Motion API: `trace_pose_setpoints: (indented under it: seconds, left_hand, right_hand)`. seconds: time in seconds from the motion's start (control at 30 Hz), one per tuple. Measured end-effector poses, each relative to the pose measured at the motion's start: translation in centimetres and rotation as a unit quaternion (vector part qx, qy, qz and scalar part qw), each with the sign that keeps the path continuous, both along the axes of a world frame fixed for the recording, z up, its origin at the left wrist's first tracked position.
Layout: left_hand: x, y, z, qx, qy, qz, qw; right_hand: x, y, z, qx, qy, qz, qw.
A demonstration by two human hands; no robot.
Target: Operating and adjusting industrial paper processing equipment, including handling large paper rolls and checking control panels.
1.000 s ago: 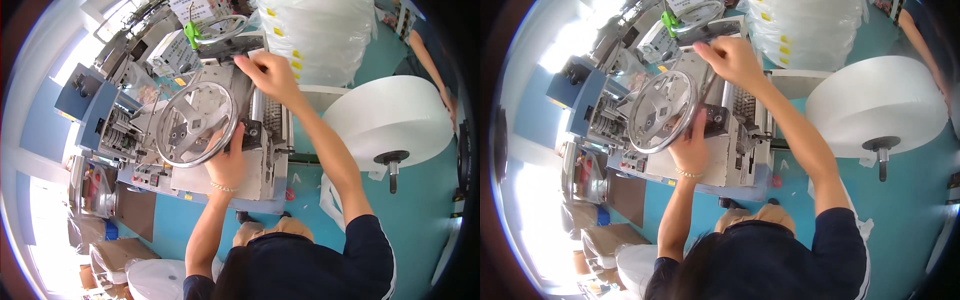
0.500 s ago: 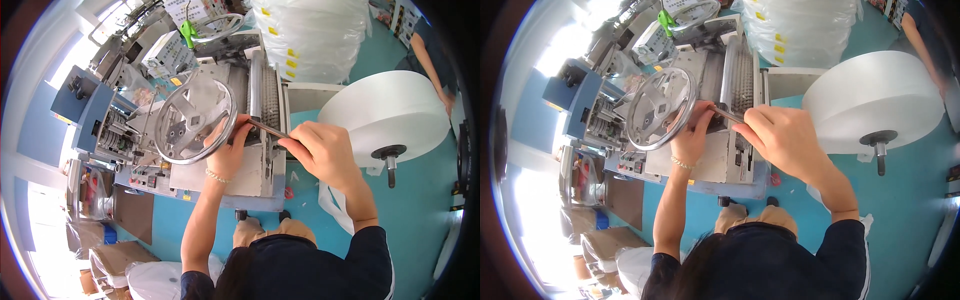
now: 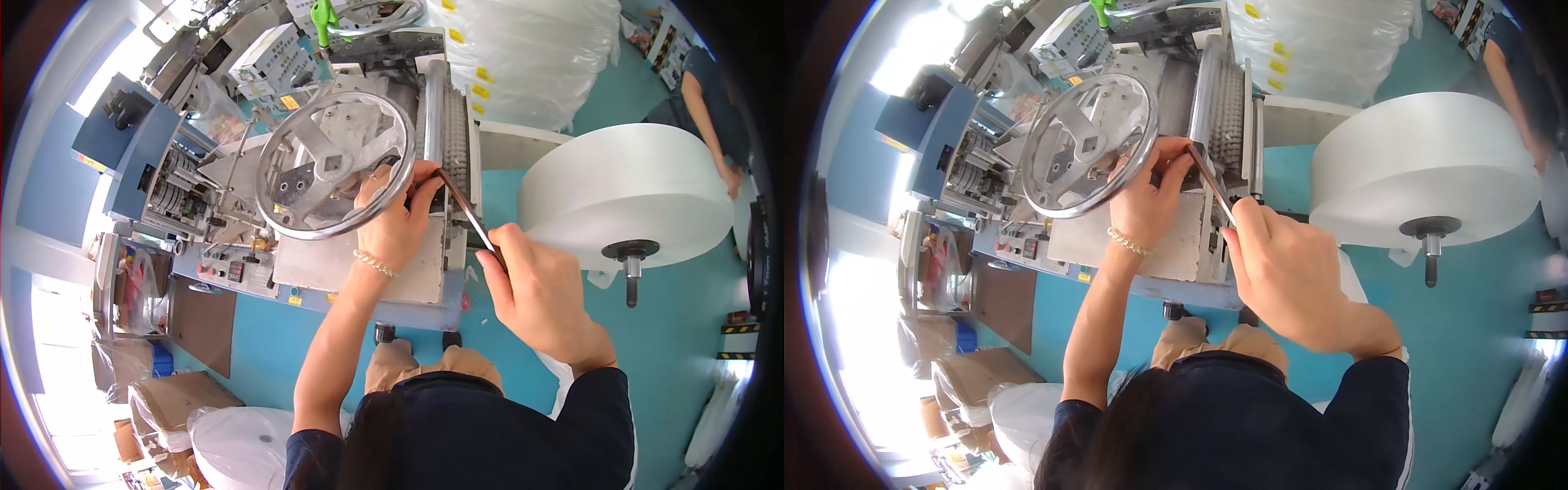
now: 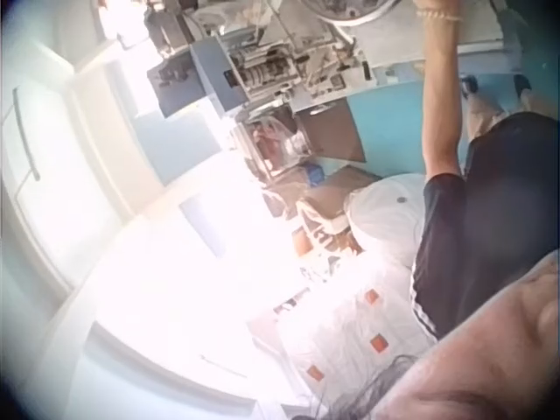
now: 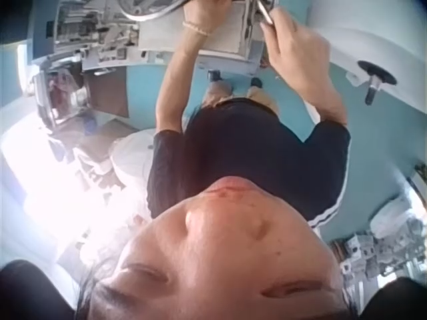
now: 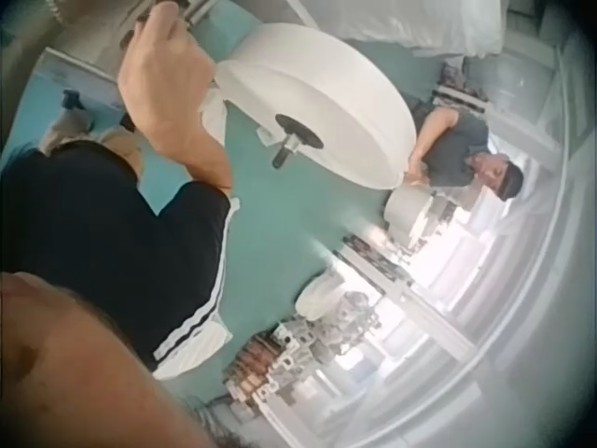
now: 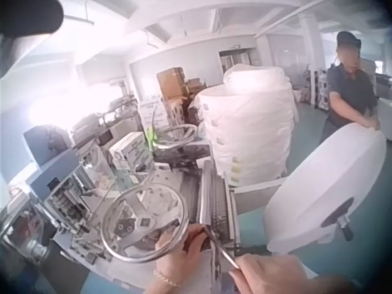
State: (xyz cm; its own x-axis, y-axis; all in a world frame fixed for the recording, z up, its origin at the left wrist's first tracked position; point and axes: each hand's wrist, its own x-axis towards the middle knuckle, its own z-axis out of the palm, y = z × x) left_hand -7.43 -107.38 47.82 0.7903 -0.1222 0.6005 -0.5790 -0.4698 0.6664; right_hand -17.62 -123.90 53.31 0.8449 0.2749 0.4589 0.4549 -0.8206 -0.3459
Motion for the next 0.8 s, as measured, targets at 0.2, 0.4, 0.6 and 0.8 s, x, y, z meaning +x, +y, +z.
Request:
trace_pose_setpoints:
  seconds: [0.2, 0.4, 0.6, 0.8]
  left_hand:
    - [-0.1, -0.1, -0.4, -0.004, 0.016, 0.003, 1.000]
    - [0.0, 0.4, -0.3, 0.019, 0.017, -0.004, 1.000]
    - [0.0, -0.3, -0.2, 0.019, 0.005, 0.001, 1.000]
    - [-0.8, 0.1, 0.0, 0.059, -0.054, 0.034, 0.996]
  right_hand:
    - [-0.7, 1.6, 0.1, 0.078, 0.055, 0.025, 0.995]
    - [0.3, 0.4, -1.4, 0.064, 0.023, 0.109, 0.992]
    - [0.7, -1.0, 0.8, 0.050, 0.152, 0.090, 0.983]
    - [4.6, -4.9, 2.6, 0.060, 0.316, 0.148, 0.935]
